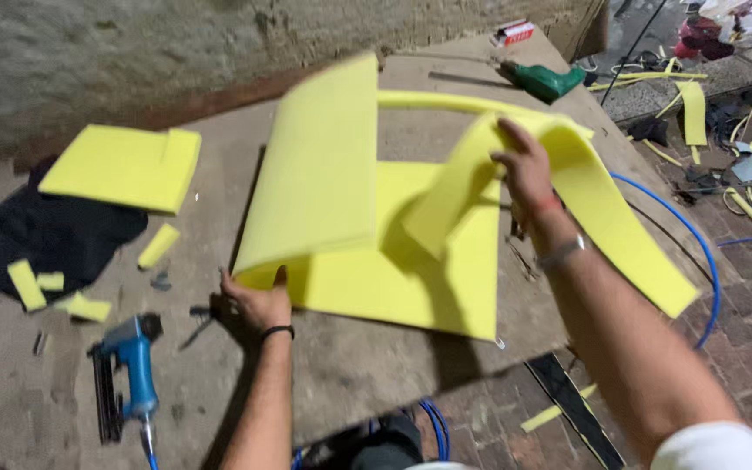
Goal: The person uses a pneumatic nail gun to staple fabric webbing and trim pieces onto a wooden sofa frame, then cuts a yellow foam sheet into long strips with a knife and lays the foam strips across the frame, stapling them in place.
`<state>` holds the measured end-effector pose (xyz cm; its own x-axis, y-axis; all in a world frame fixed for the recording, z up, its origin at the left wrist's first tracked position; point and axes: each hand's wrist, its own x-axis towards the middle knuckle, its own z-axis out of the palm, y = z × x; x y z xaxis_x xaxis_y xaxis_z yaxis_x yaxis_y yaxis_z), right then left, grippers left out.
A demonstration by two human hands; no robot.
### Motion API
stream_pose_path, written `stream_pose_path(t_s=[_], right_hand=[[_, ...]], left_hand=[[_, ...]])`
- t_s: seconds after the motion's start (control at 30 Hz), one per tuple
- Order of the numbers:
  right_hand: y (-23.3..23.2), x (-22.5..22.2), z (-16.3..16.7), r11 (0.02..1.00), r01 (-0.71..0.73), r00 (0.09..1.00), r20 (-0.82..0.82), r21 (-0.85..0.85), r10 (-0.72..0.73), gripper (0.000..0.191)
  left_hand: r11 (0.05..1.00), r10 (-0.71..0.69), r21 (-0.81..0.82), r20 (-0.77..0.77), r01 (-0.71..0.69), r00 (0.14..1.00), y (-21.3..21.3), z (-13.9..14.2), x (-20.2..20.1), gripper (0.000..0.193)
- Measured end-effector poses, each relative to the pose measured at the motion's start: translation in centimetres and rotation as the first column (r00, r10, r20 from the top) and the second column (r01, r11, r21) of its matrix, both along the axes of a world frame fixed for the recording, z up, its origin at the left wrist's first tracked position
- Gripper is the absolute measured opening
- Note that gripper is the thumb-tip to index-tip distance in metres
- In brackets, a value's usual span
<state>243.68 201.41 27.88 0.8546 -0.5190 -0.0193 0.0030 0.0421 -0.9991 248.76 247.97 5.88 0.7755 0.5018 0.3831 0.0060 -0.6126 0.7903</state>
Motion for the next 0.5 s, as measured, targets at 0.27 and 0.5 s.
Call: stream_pose_path(t_s=[0.27,0.5], right_hand=[[8.4,24.8,12.7,0.833,-0.39,0.699,0.462,-0.393,0.546,0.045],[12.1,23.3,-0.6,0.746,-0.473,0.872,-0.128,-0.469,0.472,0.08]], left_hand=[[0.505,-0.164,-0.857,-0.206,-0.097,0.965,4.2,2.7,3.9,0.055],[0.155,-0.243,-0.979,-0.166,-0.131,0.956,-0.2,9.4,1.1,0.045]])
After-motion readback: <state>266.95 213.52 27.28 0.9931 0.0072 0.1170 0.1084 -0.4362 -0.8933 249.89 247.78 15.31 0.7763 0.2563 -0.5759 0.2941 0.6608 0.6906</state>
